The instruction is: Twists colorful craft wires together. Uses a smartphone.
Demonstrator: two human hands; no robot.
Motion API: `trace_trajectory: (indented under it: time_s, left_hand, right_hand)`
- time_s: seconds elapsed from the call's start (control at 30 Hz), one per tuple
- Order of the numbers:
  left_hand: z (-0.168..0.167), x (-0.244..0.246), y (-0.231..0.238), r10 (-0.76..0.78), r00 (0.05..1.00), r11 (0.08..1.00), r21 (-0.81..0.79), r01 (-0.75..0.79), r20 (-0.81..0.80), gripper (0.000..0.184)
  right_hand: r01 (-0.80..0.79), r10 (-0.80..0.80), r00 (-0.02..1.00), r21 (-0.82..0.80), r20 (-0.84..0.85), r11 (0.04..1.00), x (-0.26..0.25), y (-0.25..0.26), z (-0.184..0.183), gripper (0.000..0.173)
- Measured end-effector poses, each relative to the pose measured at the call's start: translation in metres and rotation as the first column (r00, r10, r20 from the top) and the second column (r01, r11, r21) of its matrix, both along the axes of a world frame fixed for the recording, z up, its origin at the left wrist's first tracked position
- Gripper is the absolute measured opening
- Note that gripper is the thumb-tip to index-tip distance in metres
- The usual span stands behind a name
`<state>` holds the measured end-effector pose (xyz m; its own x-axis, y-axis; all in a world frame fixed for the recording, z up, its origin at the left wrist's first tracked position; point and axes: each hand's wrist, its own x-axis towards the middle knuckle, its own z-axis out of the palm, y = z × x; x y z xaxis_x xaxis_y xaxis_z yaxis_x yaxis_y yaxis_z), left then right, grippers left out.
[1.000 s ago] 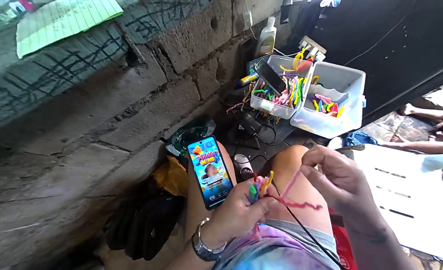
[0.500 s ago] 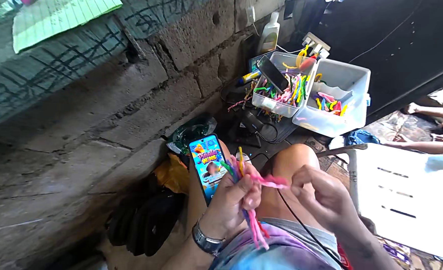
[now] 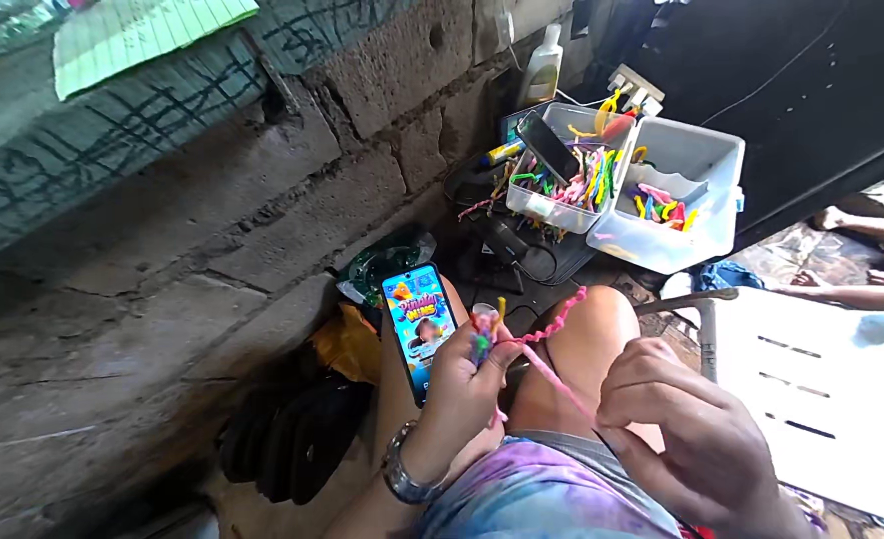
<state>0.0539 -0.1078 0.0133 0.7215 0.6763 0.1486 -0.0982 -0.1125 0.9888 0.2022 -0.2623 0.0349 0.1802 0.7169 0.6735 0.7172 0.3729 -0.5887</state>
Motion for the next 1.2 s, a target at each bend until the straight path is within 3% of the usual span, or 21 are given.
trace_trajectory:
  time_s: [0.03, 0.1, 0.13, 0.2, 0.27, 0.37, 0.47, 0.57, 0.63, 0.73, 0.8, 0.87, 0.9, 0.97, 1.07, 1.13, 1.2]
  left_hand:
    - [0.002, -0.001, 0.000, -0.035, 0.996, 0.981, -0.188, 0.050, 0.082, 0.003]
    - [0.001, -0.005, 0.002, -0.075, 0.955, 0.822, -0.523, 0.223, 0.288, 0.008]
    - [-0.001, -0.007, 0.004, -0.101, 0.915, 0.719, -0.607, 0.338, 0.390, 0.006]
    - [-0.006, -0.010, 0.006, -0.243, 0.810, 0.588, -0.583, 0.561, 0.533, 0.010]
    - [-0.012, -0.009, 0.007, -0.464, 0.726, 0.607, -0.415, 0.678, 0.508, 0.008]
    - [-0.008, -0.009, 0.008, -0.577, 0.791, 0.776, -0.165, 0.609, 0.203, 0.004]
    - [-0.001, -0.007, 0.005, -0.390, 0.918, 0.918, 0.047, 0.393, -0.070, 0.007]
    - [0.001, -0.002, 0.004, -0.128, 0.979, 0.972, 0.176, 0.156, -0.161, 0.013]
    - [-0.001, 0.001, 0.004, -0.033, 0.993, 0.990, 0.136, 0.049, -0.117, 0.012]
    - [-0.003, 0.002, 0.001, 0.043, 0.999, 0.999, 0.034, -0.043, -0.017, 0.009]
    - [0.000, 0.000, 0.000, -0.010, 0.995, 0.973, -0.230, 0.034, 0.102, 0.005]
    - [0.001, -0.004, 0.004, -0.099, 0.956, 0.814, -0.531, 0.238, 0.277, 0.007]
    - [-0.001, -0.006, 0.007, -0.158, 0.921, 0.732, -0.584, 0.351, 0.356, 0.005]
    - [-0.006, -0.009, 0.011, -0.314, 0.851, 0.705, -0.496, 0.506, 0.421, 0.006]
    - [-0.004, -0.012, 0.013, -0.478, 0.857, 0.858, -0.107, 0.502, 0.193, 0.010]
    - [0.002, -0.012, 0.011, -0.455, 0.890, 0.886, 0.108, 0.451, 0.015, 0.011]
    - [0.004, -0.010, 0.009, -0.351, 0.929, 0.902, 0.225, 0.369, -0.114, 0.011]
  right_hand:
    - [-0.022, 0.021, 0.999, -0.023, -0.042, 1.000, 0.001, -0.003, -0.005, 0.015]
    - [-0.026, 0.014, 0.992, -0.092, -0.127, 0.995, 0.009, -0.007, -0.017, 0.018]
    - [-0.025, 0.003, 0.984, -0.123, -0.176, 0.992, 0.015, -0.007, -0.024, 0.020]
    - [-0.044, -0.003, 0.961, -0.162, -0.277, 0.986, 0.030, -0.004, -0.034, 0.019]
    - [-0.053, -0.011, 0.933, -0.168, -0.359, 0.984, 0.043, 0.001, -0.036, 0.019]
    - [-0.010, -0.038, 0.936, -0.135, -0.350, 0.991, 0.055, 0.009, -0.020, 0.014]
    - [0.078, -0.089, 0.986, -0.085, -0.138, 0.993, 0.049, 0.011, 0.002, 0.016]
    - [0.109, -0.109, 0.993, -0.001, 0.056, 0.994, 0.031, 0.008, 0.016, 0.014]
    - [0.088, -0.091, 0.992, 0.029, 0.089, 0.996, 0.021, 0.004, 0.016, 0.011]
    - [-0.028, 0.028, 1.000, -0.022, -0.005, 0.999, 0.023, -0.002, 0.002, 0.012]
    - [-0.126, 0.113, 0.985, -0.094, -0.130, 0.988, 0.035, -0.007, -0.009, 0.018]
    - [-0.163, 0.123, 0.964, -0.153, -0.237, 0.975, 0.048, -0.009, -0.018, 0.020]
    - [-0.159, 0.108, 0.956, -0.171, -0.274, 0.972, 0.055, -0.009, -0.021, 0.019]
    - [-0.114, 0.054, 0.956, -0.195, -0.289, 0.974, 0.067, -0.007, -0.025, 0.015]
    - [0.018, -0.055, 0.984, -0.210, -0.171, 0.978, 0.079, 0.001, -0.017, 0.013]
    - [0.107, -0.119, 0.992, -0.193, -0.048, 0.975, 0.076, 0.007, -0.003, 0.014]
    - [0.184, -0.171, 0.981, -0.151, 0.096, 0.971, 0.067, 0.014, 0.011, 0.016]
